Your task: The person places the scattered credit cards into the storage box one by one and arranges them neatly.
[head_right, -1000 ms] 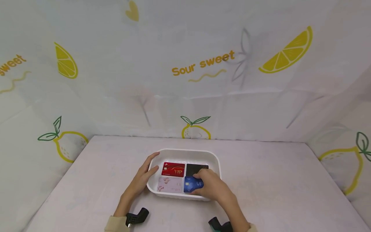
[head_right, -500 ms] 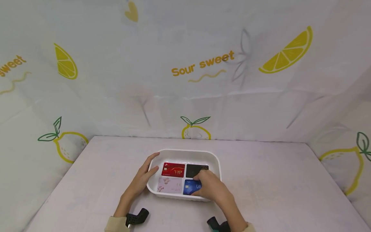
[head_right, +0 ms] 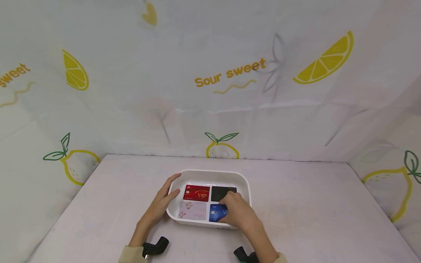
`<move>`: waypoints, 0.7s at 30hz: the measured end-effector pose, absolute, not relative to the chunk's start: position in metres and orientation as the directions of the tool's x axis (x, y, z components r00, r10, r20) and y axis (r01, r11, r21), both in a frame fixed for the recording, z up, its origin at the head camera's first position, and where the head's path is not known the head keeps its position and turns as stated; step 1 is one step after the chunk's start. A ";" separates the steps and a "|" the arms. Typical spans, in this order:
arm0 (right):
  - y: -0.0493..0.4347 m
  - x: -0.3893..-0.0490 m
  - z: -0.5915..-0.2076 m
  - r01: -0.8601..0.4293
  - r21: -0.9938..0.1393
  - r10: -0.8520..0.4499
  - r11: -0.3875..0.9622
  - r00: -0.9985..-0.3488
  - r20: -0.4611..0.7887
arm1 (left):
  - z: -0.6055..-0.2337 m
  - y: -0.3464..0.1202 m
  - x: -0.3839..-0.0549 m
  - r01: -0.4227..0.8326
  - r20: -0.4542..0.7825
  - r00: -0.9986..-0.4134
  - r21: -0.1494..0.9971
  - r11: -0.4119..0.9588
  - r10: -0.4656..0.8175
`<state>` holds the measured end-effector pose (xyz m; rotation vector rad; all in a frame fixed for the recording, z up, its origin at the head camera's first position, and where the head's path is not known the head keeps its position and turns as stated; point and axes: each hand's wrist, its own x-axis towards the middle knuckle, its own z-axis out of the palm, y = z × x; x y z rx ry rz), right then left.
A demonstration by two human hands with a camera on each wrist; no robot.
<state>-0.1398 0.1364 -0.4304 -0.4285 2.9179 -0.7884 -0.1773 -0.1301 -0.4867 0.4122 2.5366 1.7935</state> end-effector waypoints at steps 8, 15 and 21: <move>0.136 -0.139 -0.430 -0.242 -0.494 -0.280 0.835 -0.960 -0.004 | -0.487 -0.130 -0.177 0.211 0.146 -0.965 0.924 0.319 0.216; 0.136 -0.138 -0.428 -0.229 -0.482 -0.266 0.846 -0.964 -0.008 | -0.486 -0.130 -0.178 0.214 0.149 -0.965 0.923 0.319 0.216; 0.137 -0.137 -0.424 -0.252 -0.442 -0.269 0.861 -0.963 0.025 | -0.485 -0.132 -0.177 0.204 0.138 -0.967 0.925 0.320 0.216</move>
